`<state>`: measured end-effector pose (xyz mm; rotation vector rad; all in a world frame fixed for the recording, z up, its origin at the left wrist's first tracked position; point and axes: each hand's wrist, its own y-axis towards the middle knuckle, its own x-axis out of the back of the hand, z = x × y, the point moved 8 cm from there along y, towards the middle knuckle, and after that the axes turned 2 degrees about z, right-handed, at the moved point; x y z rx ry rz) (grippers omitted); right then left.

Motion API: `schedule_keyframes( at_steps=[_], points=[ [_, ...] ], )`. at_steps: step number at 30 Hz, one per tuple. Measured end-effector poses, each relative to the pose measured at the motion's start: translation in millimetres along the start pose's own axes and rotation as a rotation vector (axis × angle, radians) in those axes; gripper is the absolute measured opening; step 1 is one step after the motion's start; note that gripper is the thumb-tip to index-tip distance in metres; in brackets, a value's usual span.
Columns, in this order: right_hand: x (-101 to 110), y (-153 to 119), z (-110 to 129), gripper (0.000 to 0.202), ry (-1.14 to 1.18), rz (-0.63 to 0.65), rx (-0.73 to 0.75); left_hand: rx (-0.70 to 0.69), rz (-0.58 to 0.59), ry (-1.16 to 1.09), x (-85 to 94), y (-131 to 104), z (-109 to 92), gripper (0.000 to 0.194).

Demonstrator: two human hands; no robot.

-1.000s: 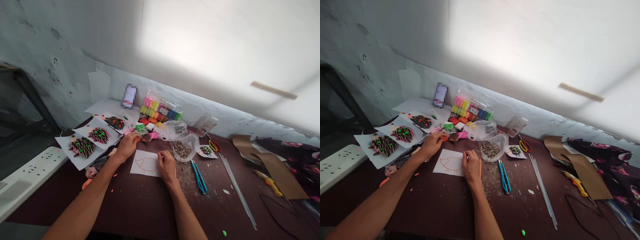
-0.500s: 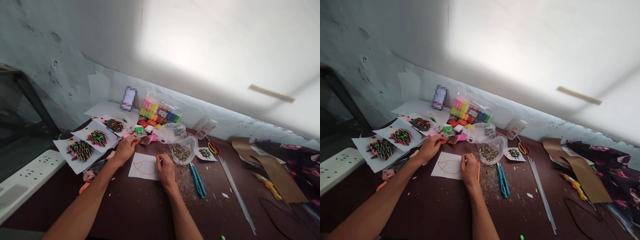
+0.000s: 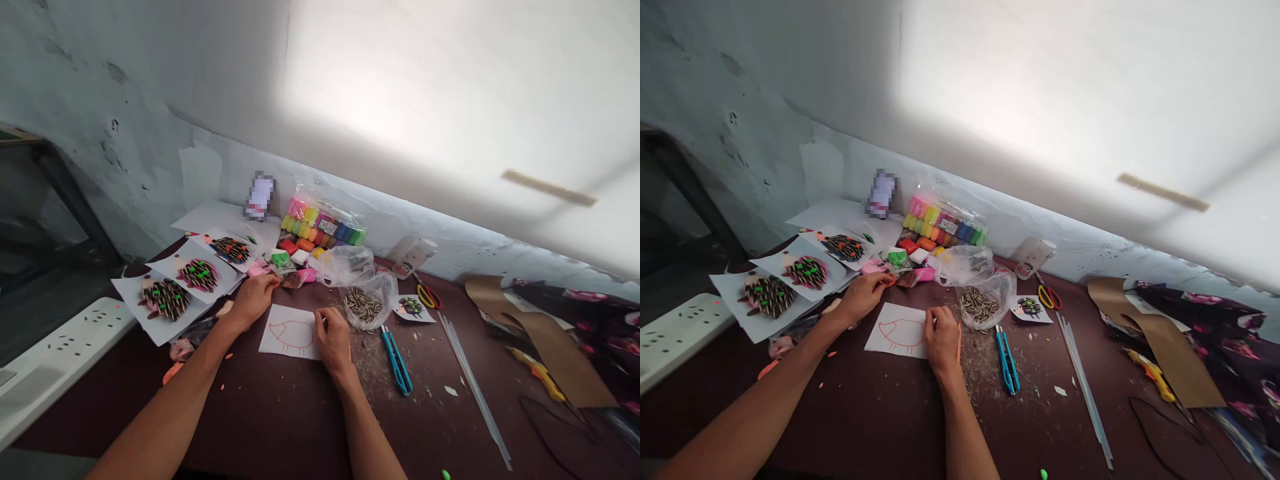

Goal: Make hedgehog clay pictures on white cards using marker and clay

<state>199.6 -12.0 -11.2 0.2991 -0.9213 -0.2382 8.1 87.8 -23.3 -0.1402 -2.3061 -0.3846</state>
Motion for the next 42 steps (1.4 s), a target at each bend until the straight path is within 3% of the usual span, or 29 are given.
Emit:
schedule_keyframes(
  at_steps=[13, 22, 28, 34, 42],
  points=[
    [3.1, 7.5, 9.4, 0.020, 0.135, -0.004, -0.039, -0.008, 0.017, 0.053, -2.4, -0.8, -2.0, 0.032],
    [-5.0, 31.2, 33.4, 0.021, 0.024, 0.100, -0.003, 0.019, -0.093, -0.131, 8.9, 1.4, -0.7, 0.032],
    [-3.6, 55.1, 24.4, 0.023, -0.148, 0.123, -0.100, 0.080, -0.193, -0.235, 17.4, 3.9, 7.9, 0.036],
    [-24.0, 66.4, 8.2, 0.025, -0.280, 0.228, -0.123, 0.119, -0.092, -0.236, 4.7, 6.5, 12.1, 0.042],
    [-36.7, 68.0, -4.4, 0.043, -0.283, 0.133, -0.108, 0.056, 0.048, -0.196, -11.3, 7.2, 9.2, 0.042]
  ],
)
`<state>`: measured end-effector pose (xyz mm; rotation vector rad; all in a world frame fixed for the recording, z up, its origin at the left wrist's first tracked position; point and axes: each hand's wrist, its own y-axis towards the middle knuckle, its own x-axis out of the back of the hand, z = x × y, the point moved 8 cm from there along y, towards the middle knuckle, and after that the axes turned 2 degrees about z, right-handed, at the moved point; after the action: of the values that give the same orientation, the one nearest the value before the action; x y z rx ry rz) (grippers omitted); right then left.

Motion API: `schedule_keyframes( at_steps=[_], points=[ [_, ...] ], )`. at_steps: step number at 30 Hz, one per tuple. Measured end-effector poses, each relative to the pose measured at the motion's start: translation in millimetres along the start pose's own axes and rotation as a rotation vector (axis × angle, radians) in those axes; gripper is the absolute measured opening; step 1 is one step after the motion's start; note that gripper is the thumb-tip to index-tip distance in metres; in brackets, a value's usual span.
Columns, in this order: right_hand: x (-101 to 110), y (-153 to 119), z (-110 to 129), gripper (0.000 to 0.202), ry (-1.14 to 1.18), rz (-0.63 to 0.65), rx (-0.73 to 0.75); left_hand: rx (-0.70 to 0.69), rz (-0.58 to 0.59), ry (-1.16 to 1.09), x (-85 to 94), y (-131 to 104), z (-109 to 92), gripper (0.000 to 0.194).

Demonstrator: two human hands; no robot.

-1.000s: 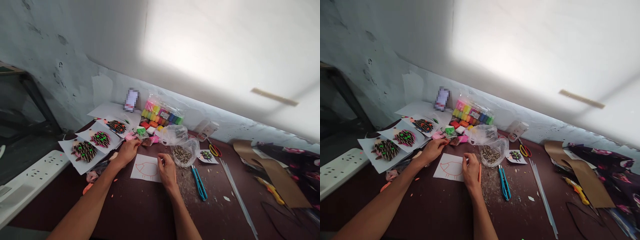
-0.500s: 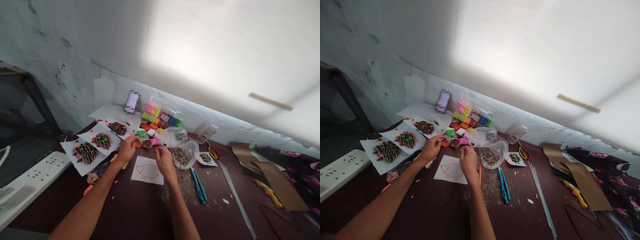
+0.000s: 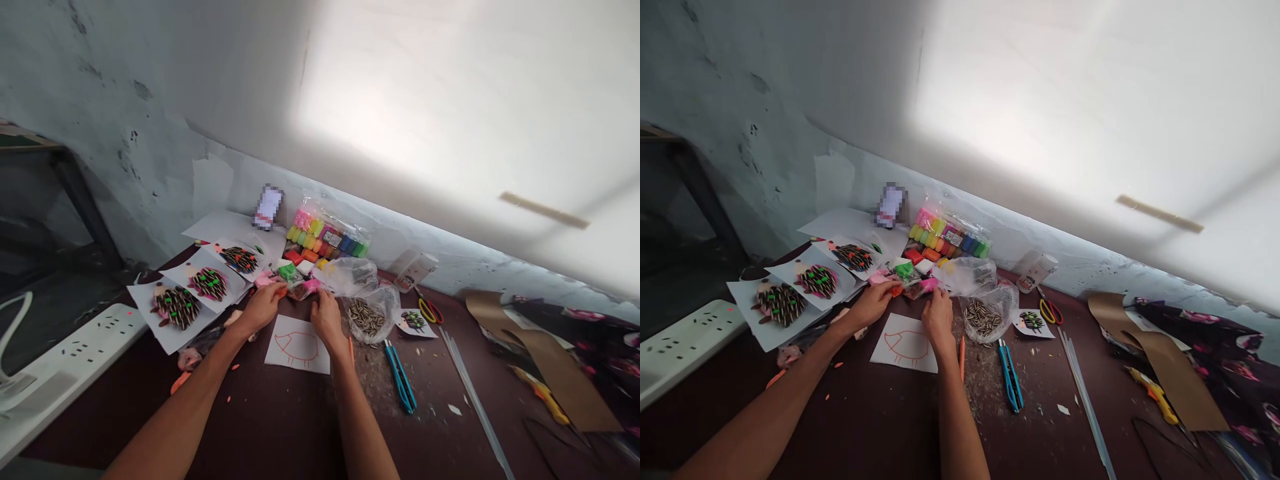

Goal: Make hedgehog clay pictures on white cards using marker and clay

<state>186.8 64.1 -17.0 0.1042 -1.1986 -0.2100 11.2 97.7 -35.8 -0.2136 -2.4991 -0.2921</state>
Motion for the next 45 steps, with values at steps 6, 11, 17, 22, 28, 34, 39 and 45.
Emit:
schedule_keyframes(
  at_steps=[6, 11, 17, 22, 28, 34, 39, 45],
  points=[
    [-3.0, 2.8, 8.8, 0.033, 0.040, 0.029, 0.073, -0.065, 0.088, -0.062, -8.8, -2.2, -7.0, 0.043],
    [-4.2, -0.2, 16.8, 0.039, 0.131, 0.044, 0.157, -0.051, 0.096, -0.123, -7.4, -2.8, -10.1, 0.042],
    [13.6, 5.0, 4.5, 0.043, -0.044, -0.100, 0.037, -0.030, 0.042, -0.082, -2.0, -1.9, -7.8, 0.042],
    [4.9, 18.1, 18.9, 0.043, -0.175, -0.014, 0.102, -0.036, 0.042, -0.078, -3.2, -3.2, -10.0, 0.042],
    [10.8, 22.7, 11.2, 0.030, -0.246, -0.015, 0.037, -0.111, 0.046, -0.071, -3.8, -5.4, -20.1, 0.044],
    [11.7, 17.7, 15.2, 0.044, -0.183, -0.007, 0.142, -0.199, 0.054, 0.024, -9.6, -6.8, -26.3, 0.045],
    [3.8, 24.6, 17.0, 0.029, -0.227, 0.031, 0.107, -0.185, 0.121, 0.103, -17.6, -8.4, -20.9, 0.040],
    [12.5, 22.6, 7.6, 0.023, -0.191, 0.006, -0.007, -0.276, 0.176, 0.139, -27.2, -11.0, -20.8, 0.041]
  ],
)
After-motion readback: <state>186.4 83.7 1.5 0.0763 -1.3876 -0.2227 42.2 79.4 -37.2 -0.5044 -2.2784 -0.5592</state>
